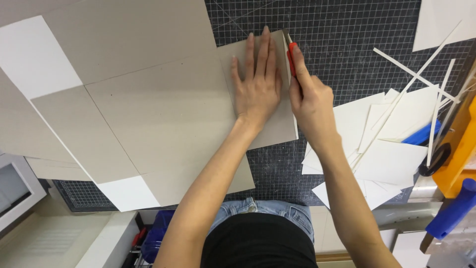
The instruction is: Cutting cardboard sheets along pre-marked lines using a utility knife on a cutting mat in a workshop environment.
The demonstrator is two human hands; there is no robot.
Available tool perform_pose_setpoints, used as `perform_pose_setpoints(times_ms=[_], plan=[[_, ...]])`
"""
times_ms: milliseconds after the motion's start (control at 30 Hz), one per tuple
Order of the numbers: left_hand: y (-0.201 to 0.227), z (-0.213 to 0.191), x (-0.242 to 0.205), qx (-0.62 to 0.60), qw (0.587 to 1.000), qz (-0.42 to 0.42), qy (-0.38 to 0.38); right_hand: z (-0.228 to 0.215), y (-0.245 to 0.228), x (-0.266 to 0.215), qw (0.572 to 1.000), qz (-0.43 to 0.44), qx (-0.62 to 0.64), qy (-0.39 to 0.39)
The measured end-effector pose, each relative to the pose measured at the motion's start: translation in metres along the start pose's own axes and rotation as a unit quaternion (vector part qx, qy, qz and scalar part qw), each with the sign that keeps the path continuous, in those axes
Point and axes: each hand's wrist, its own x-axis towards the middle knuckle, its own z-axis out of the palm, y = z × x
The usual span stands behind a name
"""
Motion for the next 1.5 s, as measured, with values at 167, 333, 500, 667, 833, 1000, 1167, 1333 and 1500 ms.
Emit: perform_pose_setpoints(times_ms=[167, 333, 500, 667, 833, 1000, 1167, 1333, 1500], plan=[[-0.002, -0.006, 0.001, -0.013, 1.000, 0.004, -0.003, -0.010, -0.010, 0.000, 0.999, 0.019, 0.010, -0.043], [-0.002, -0.005, 0.000, 0.005, 1.000, 0.001, -0.010, -0.012, -0.015, -0.007, 0.998, 0.039, 0.008, -0.054], [-0.002, -0.003, 0.001, -0.026, 0.999, 0.002, -0.021, -0.007, -0.009, -0.026, 0.998, 0.033, -0.024, -0.053], [-0.001, -0.003, 0.000, -0.045, 0.998, 0.005, -0.033, -0.011, -0.014, -0.050, 0.998, 0.023, -0.019, -0.048], [-0.008, -0.025, 0.007, -0.104, 0.983, 0.017, -0.151, -0.006, -0.007, -0.074, 0.992, 0.073, -0.066, -0.074], [-0.006, -0.018, 0.004, -0.109, 0.985, 0.014, -0.131, -0.012, -0.014, -0.075, 0.992, 0.085, -0.052, -0.083], [-0.007, -0.022, 0.005, -0.111, 0.981, 0.019, -0.158, -0.016, -0.016, -0.089, 0.989, 0.097, -0.065, -0.096], [-0.005, -0.020, 0.003, -0.109, 0.987, 0.009, -0.121, -0.020, -0.014, -0.113, 0.986, 0.099, -0.072, -0.111], [-0.006, -0.018, 0.003, -0.101, 0.989, 0.015, -0.109, -0.077, -0.053, -0.110, 0.940, 0.277, -0.016, -0.200]])
